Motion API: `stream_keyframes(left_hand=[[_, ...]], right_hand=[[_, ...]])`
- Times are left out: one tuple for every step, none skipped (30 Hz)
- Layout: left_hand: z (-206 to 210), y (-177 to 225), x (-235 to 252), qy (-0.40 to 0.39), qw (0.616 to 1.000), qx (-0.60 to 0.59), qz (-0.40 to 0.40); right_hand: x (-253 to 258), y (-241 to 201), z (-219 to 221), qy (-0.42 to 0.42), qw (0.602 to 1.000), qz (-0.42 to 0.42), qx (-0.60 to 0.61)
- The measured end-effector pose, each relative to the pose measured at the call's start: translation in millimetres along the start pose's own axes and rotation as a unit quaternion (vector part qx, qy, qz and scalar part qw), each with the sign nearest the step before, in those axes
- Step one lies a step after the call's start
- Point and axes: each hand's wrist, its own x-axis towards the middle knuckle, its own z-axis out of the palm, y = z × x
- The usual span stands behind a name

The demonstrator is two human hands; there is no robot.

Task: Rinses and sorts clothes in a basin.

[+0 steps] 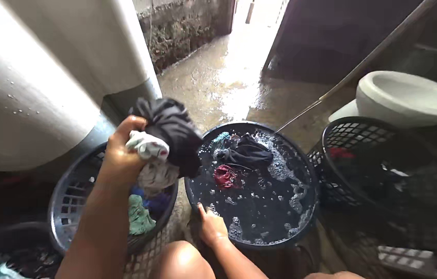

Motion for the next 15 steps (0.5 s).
stream_keyframes(left_hand=[[10, 16, 13, 0.012, 0.999, -0.005, 0.031], [20, 30, 25, 0.024, 0.998, -0.004, 0.058], [32, 41, 36, 0.030, 0.996, -0.003, 0.084], [45, 48, 46, 0.033, 0.993, -0.016, 0.111], [59, 52, 55, 0.034, 0.990, -0.038, 0.129], [74, 53, 62, 0.029, 0.988, -0.067, 0.134], [90, 51, 67, 0.016, 0.988, -0.097, 0.118], [106, 48, 71, -0.004, 0.988, -0.126, 0.087], [124, 40, 74, -0.030, 0.987, -0.150, 0.055], [142, 29, 75, -0.059, 0.986, -0.156, 0.023], [160, 16, 75, -0.085, 0.987, -0.134, -0.007], [178, -1, 74, -0.117, 0.988, -0.096, -0.040], [195, -20, 72, -0.154, 0.984, -0.060, -0.073], [213, -40, 68, -0.183, 0.977, -0.032, -0.104], [227, -59, 62, -0.208, 0.968, -0.009, -0.137]], right_hand=[[0, -1, 1, 0.002, 1.000, 0.000, -0.003], [-1, -1, 1, 0.004, 1.000, 0.001, -0.004], [-1, -1, 2, 0.008, 1.000, 0.001, -0.003], [0, -1, 3, 0.010, 1.000, 0.002, -0.005], [0, -1, 3, 0.008, 1.000, 0.004, -0.008], [0, -1, 3, 0.003, 1.000, 0.006, -0.007], [-1, -1, 3, 0.000, 1.000, 0.007, 0.000], [-2, -1, 1, -0.001, 1.000, 0.011, 0.010], [-3, -1, 1, -0.001, 1.000, 0.015, 0.018], [-4, -2, 0, -0.004, 1.000, 0.017, 0.016], [-7, -4, -1, -0.009, 1.000, 0.018, 0.010], [-7, -5, -2, -0.011, 1.000, 0.017, 0.006], [-8, -5, -1, 0.000, 1.000, 0.016, 0.005], [-9, -5, -1, 0.013, 1.000, 0.014, 0.006], [-11, -5, -1, 0.017, 1.000, 0.011, 0.007]])
